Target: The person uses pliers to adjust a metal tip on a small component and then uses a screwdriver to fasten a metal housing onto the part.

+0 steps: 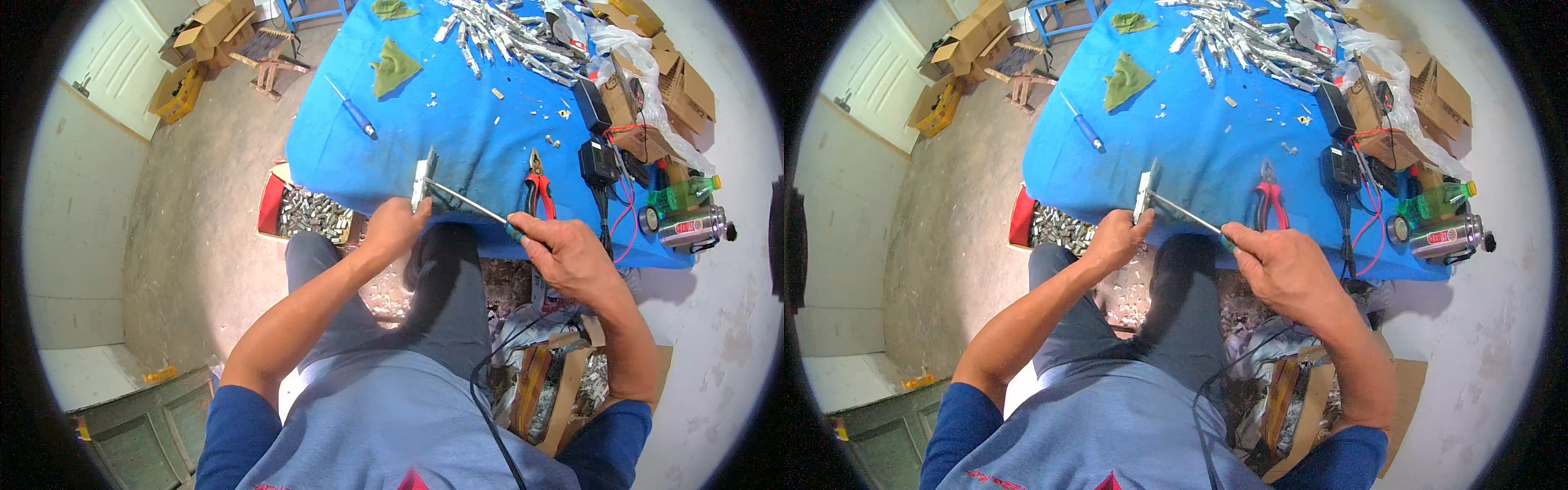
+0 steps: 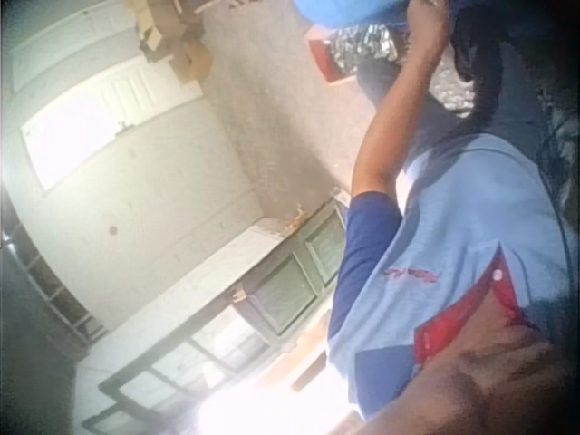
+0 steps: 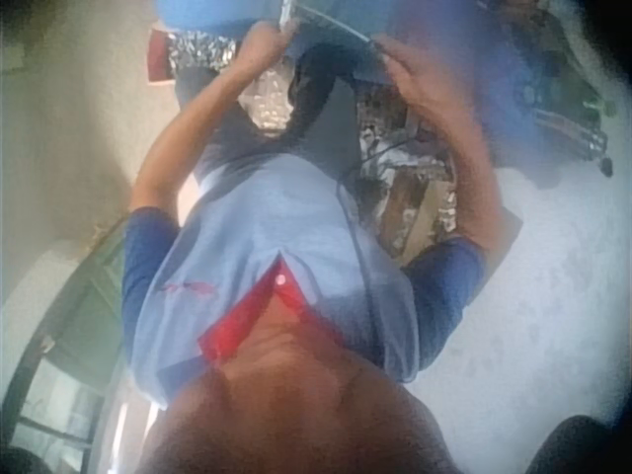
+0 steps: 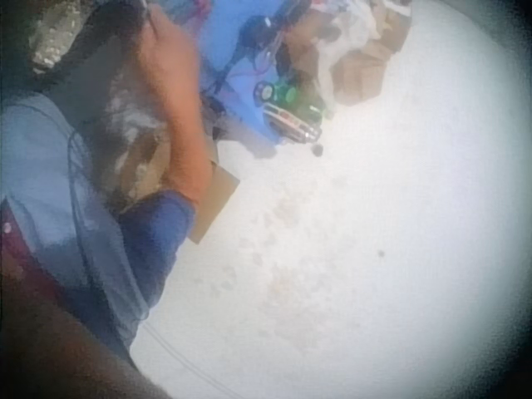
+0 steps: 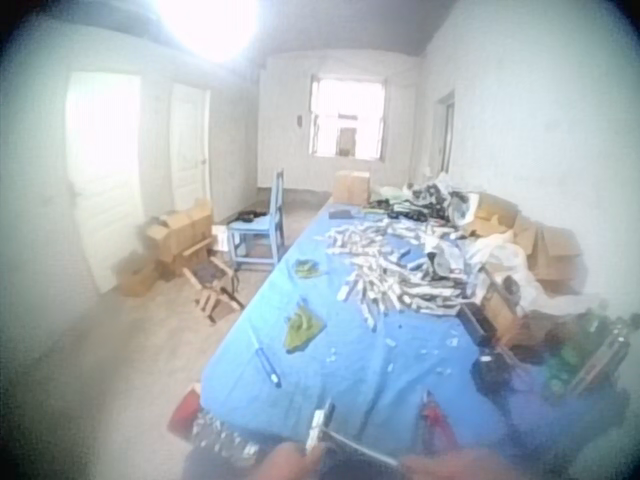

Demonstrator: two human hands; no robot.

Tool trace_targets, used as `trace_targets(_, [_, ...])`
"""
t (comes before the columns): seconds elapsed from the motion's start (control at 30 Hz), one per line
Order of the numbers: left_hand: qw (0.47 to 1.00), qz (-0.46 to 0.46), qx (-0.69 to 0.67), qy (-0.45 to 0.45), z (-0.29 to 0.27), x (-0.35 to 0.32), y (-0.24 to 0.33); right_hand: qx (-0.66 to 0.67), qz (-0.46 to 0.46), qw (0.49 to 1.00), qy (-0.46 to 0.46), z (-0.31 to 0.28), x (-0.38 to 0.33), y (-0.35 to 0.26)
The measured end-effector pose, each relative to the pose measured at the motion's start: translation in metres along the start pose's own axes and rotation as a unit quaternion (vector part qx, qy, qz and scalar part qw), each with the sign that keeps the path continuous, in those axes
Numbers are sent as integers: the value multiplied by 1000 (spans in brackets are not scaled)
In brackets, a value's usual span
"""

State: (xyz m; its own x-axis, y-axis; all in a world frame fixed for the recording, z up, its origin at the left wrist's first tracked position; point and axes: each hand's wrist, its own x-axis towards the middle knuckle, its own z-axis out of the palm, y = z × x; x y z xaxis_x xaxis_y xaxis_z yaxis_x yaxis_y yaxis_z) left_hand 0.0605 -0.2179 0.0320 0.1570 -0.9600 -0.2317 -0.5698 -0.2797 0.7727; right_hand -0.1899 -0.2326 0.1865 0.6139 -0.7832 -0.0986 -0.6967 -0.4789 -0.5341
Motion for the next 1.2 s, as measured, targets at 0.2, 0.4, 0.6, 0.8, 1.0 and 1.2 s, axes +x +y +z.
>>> trace_targets(0.2, [999,2,44,4,2,-1,5,13,-5,999,-41,-20,18,-1])
trace_targets(0.4, [998,7,66,21,0,0,2,190,135,967,-105,-19,19,5])
trace_targets(0.6, [999,7,30,23,3,3,-3,94,26,995,-11,14,-1,12])
trace_targets(0.8, [999,-18,47,8,-5,4,-3,329,209,912,-130,-4,21,36])
trace_targets(1.0, [998,-31,46,4,-10,5,-3,409,221,881,-91,31,4,38])
trace_targets(1.2, [999,-9,33,10,-12,3,-9,475,246,841,-83,44,-6,40])
